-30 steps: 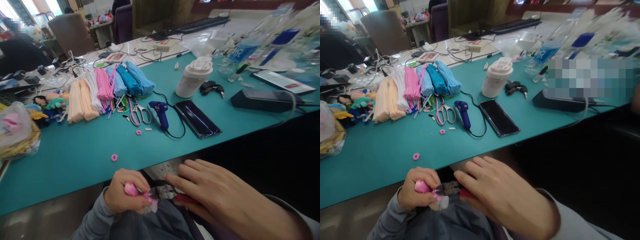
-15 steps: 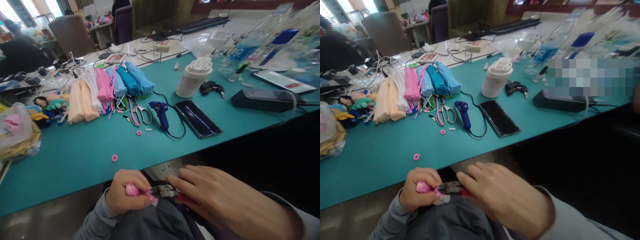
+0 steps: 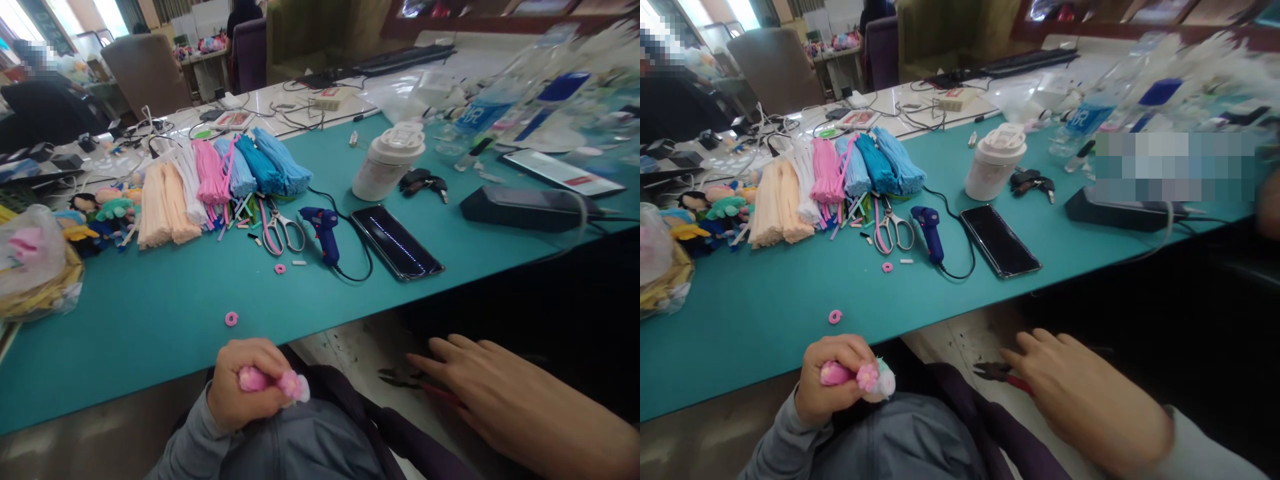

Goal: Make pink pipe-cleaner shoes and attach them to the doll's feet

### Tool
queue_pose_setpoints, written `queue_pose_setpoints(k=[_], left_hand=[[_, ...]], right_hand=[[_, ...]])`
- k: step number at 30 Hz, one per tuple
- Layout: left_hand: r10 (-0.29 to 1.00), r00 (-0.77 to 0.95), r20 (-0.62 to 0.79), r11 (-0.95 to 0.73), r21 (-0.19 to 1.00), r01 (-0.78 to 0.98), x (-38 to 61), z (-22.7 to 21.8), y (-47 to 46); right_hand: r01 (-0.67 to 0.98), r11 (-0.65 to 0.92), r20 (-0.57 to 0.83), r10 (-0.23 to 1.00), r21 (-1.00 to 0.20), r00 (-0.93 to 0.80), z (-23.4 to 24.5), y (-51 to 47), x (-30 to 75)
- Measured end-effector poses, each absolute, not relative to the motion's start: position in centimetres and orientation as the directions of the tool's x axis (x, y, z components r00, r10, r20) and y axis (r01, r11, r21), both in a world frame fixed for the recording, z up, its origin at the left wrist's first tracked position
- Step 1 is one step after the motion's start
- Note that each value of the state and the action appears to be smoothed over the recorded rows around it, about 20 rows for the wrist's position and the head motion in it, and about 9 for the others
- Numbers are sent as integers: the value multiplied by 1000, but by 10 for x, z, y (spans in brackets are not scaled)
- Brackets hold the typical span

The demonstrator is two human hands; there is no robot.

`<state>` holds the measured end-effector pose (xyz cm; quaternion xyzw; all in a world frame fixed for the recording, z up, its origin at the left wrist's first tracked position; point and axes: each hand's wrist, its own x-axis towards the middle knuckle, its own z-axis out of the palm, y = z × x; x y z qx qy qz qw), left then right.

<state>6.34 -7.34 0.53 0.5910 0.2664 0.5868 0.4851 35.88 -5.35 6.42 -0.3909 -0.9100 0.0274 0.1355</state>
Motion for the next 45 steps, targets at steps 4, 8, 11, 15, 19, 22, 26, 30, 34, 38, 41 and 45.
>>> queue_pose_setpoints(k=[4, 8, 11, 15, 19, 22, 26, 30, 34, 38, 41, 45], left_hand=[[867, 165, 470, -425, 871, -244, 64, 9, -75], [854, 139, 502, -478, 861, -174, 65, 11, -77], [848, 138, 512, -496, 858, -135, 64, 11, -78], [848, 141, 511, -497, 859, -126, 64, 10, -78], [854, 123, 505, -491, 862, -125, 66, 11, -78], [860, 115, 497, -485, 867, -117, 67, 12, -78], [857, 121, 500, -489, 865, -112, 67, 13, -77], [859, 131, 496, -482, 868, -121, 68, 13, -76], [860, 139, 490, -475, 870, -131, 68, 12, -77], [857, 146, 494, -478, 868, -132, 68, 13, -77], [859, 143, 491, -477, 870, -125, 68, 14, -77], [854, 145, 499, -486, 866, -120, 68, 14, -77]], right_hand=[[684, 722, 145, 691, -100, -708, 63, -56, 366], [690, 696, 129, 716, -199, -686, 78, -55, 346], [667, 695, 110, 710, -268, -696, 88, -53, 328], [588, 763, 218, 642, -269, -735, 95, -52, 310], [558, 796, 249, 604, -237, -757, 99, -51, 298], [565, 796, 234, 604, -218, -762, 101, -50, 292], [573, 797, 236, 603, -190, -762, 103, -53, 289], [572, 802, 233, 598, -172, -767, 103, -54, 289], [572, 806, 241, 592, -153, -769, 100, -52, 289], [573, 806, 234, 591, -146, -772, 98, -53, 290], [576, 804, 226, 594, -149, -772, 100, -55, 289], [575, 803, 217, 596, -157, -773, 103, -54, 287]])
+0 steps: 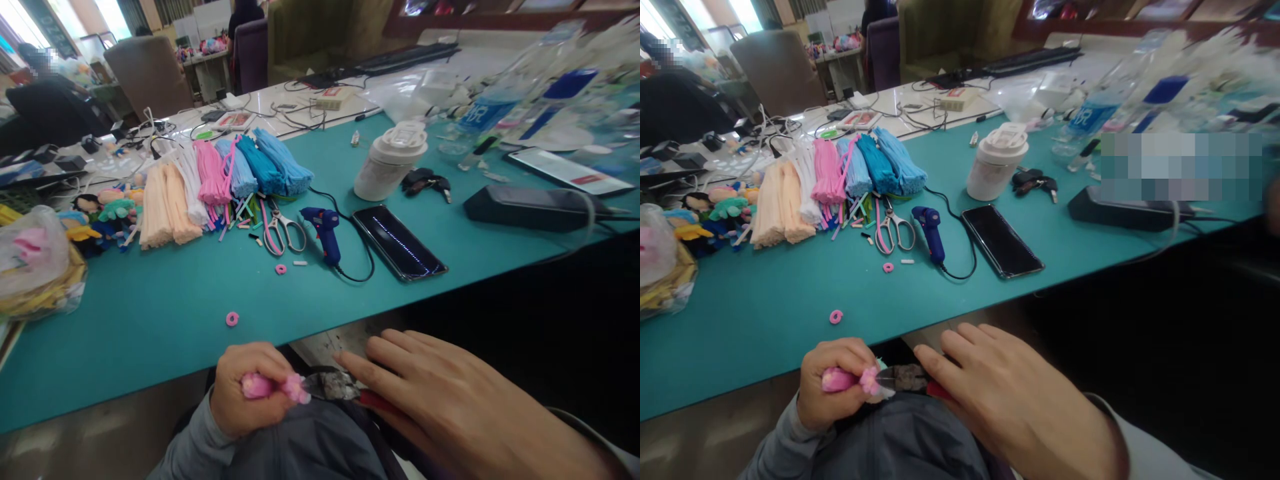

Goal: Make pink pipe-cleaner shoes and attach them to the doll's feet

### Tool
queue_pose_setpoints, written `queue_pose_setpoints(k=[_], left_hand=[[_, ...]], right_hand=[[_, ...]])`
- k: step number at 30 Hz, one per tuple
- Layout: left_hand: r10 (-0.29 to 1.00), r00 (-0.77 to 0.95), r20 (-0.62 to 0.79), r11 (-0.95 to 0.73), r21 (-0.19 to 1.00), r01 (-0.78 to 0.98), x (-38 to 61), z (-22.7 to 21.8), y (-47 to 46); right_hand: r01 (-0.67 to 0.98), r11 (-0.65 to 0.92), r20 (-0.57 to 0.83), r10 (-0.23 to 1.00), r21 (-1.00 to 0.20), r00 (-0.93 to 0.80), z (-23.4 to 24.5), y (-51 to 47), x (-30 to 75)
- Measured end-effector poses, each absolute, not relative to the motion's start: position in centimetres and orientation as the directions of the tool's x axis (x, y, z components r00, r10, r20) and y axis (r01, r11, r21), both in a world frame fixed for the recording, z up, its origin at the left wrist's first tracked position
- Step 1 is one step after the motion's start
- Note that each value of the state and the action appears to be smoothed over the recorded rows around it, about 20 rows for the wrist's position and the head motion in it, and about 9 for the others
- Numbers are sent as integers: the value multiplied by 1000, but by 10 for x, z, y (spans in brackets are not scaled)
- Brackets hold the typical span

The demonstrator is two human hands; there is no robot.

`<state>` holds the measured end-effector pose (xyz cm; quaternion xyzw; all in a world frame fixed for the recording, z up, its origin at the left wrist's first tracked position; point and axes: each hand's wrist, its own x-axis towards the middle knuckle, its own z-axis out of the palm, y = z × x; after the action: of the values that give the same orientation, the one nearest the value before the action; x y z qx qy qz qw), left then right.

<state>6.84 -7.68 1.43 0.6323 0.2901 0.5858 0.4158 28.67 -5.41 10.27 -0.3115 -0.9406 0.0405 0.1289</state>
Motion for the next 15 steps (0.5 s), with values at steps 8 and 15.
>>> queue_pose_setpoints(k=[8, 15], left_hand=[[844, 151, 514, -507, 858, -87, 69, 13, -76], [853, 155, 498, -494, 867, -70, 73, 17, -74]], right_hand=[[577, 697, -4, 636, -425, -772, 97, -56, 293], [595, 688, 29, 664, -416, -747, 95, -55, 296]])
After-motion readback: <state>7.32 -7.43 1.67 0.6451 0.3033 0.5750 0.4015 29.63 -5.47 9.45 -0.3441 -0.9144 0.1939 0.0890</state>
